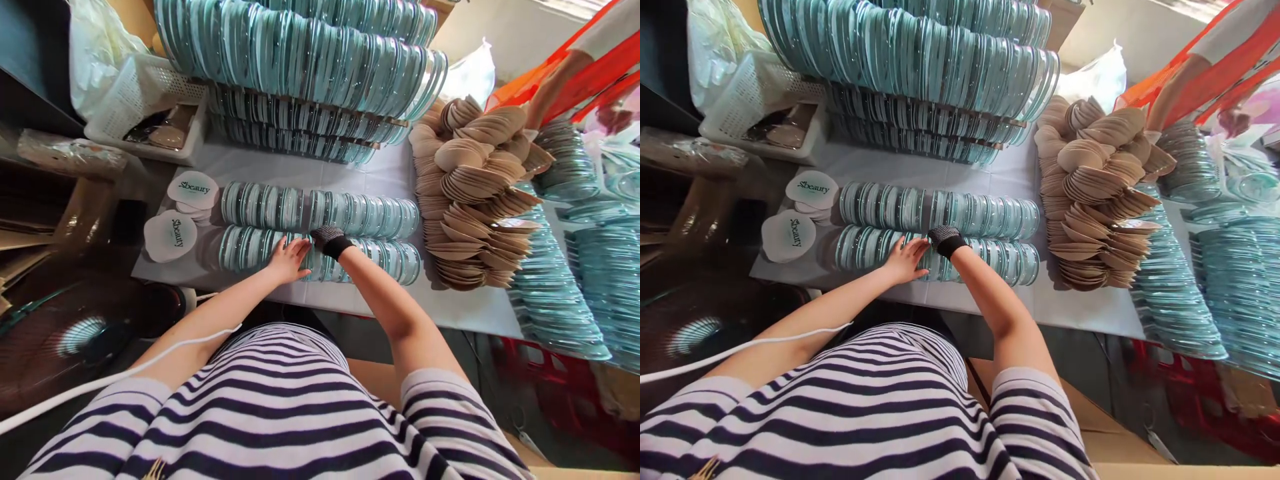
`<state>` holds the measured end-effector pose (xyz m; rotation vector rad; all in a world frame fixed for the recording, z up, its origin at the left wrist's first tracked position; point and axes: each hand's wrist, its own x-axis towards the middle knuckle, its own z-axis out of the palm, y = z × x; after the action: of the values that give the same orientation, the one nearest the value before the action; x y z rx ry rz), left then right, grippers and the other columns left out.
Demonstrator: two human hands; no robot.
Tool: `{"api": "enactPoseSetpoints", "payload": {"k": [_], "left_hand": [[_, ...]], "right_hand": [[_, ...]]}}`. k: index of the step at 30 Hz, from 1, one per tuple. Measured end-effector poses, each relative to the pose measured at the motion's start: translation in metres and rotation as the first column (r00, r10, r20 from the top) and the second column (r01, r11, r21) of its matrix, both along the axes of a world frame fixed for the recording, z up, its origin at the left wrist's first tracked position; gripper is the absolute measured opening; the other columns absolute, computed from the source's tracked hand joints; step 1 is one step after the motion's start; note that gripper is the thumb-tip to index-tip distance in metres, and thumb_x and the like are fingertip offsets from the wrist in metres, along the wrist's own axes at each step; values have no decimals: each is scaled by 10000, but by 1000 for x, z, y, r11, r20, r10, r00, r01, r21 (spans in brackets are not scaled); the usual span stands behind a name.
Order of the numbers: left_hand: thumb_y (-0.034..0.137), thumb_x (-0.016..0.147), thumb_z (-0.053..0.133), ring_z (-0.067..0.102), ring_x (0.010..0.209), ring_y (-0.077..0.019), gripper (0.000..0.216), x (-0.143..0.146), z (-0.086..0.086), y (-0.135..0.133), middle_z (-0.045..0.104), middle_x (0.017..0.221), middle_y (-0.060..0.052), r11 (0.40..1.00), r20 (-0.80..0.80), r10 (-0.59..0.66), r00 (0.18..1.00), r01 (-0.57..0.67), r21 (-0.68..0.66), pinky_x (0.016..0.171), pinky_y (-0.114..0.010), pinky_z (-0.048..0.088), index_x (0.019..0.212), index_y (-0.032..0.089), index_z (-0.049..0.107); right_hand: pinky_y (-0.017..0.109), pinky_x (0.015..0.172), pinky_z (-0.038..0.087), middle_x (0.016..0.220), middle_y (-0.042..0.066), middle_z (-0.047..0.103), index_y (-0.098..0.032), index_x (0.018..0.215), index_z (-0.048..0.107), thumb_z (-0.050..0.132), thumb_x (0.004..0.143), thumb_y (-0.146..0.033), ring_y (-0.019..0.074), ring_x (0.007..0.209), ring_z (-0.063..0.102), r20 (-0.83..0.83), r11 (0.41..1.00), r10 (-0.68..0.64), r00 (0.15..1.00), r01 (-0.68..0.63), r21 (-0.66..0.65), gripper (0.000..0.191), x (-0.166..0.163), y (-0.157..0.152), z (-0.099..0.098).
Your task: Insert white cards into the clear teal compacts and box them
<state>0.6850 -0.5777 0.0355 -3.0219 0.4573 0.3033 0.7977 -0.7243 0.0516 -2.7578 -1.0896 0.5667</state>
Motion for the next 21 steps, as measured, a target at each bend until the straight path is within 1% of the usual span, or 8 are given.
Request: {"api": "enactPoseSetpoints", "payload": {"k": [3, 7, 10, 13, 15, 17, 19, 21], "left_hand": [[544, 873, 483, 207, 1459, -286, 761, 1, 2, -1, 278, 1583, -74, 1000, -13, 17, 1000, -17, -7, 1189, -529, 27, 1532, 237, 260], [533, 871, 485, 211, 1456, -294, 760, 0, 5, -3, 278, 1583, -75, 1000, -19, 12, 1000, -12, -6, 1187, -527, 31, 1533, 234, 259], [539, 868, 491, 211, 1457, -288, 771, 0, 4, -3, 275, 1584, -78, 1000, -7, 12, 1000, -12, -6, 1187, -528, 23, 1532, 226, 258], [542, 867, 495, 208, 1459, -284, 775, 0, 1, 0, 278, 1581, -85, 1000, -4, 12, 1000, -12, -12, 1191, -525, 20, 1530, 214, 266], [538, 869, 496, 202, 1463, -281, 771, 0, 0, 3, 270, 1585, -85, 1000, -8, 6, 1000, -6, -17, 1193, -520, 16, 1529, 208, 270], [526, 871, 505, 187, 1468, -278, 770, -1, 0, 5, 255, 1590, -83, 1000, -9, 1, 1000, -1, -20, 1194, -521, 3, 1529, 203, 268], [509, 872, 518, 156, 1477, -279, 769, -2, 1, 3, 240, 1595, -84, 1000, -3, 4, 1000, -4, -23, 1189, -533, -23, 1530, 202, 265], [491, 876, 521, 113, 1487, -281, 765, -3, 4, -5, 223, 1599, -90, 999, 13, -9, 1000, 9, -37, 1184, -546, -41, 1532, 197, 258]], "right_hand": [[297, 776, 475, 994, 111, 725, -208, 1040, 690, 449, 930, -279, 239, 953, 678, 18, 983, -161, 987, 158, 96, 274, -54, -22, -16], [256, 723, 445, 981, 85, 731, -222, 1043, 679, 399, 963, -304, 208, 907, 685, -64, 932, -325, 944, 331, 146, 302, -125, -30, -58], [246, 751, 441, 1084, 84, 719, -226, 1095, 673, 396, 973, -278, 197, 969, 676, -149, 899, -402, 903, 420, 125, 307, -154, -21, -91], [236, 788, 443, 1173, 76, 694, -237, 1165, 655, 419, 970, -245, 180, 1035, 658, -202, 866, -455, 867, 484, 128, 307, -165, -14, -110], [228, 787, 442, 1161, 72, 700, -243, 1160, 662, 445, 970, -281, 178, 1034, 657, -219, 865, -445, 868, 480, 146, 291, -168, -17, -112], [222, 787, 437, 1116, 72, 714, -236, 1121, 679, 451, 974, -337, 181, 1010, 663, -211, 862, -437, 874, 474, 181, 289, -165, -29, -104], [219, 806, 430, 1095, 78, 717, -219, 1105, 680, 401, 994, -369, 180, 1008, 660, -157, 827, -483, 861, 508, 241, 335, -152, -48, -87], [225, 810, 432, 1107, 88, 708, -204, 1135, 663, 360, 1003, -368, 183, 1017, 653, -83, 779, -566, 820, 565, 272, 370, -126, -67, -66]]}}
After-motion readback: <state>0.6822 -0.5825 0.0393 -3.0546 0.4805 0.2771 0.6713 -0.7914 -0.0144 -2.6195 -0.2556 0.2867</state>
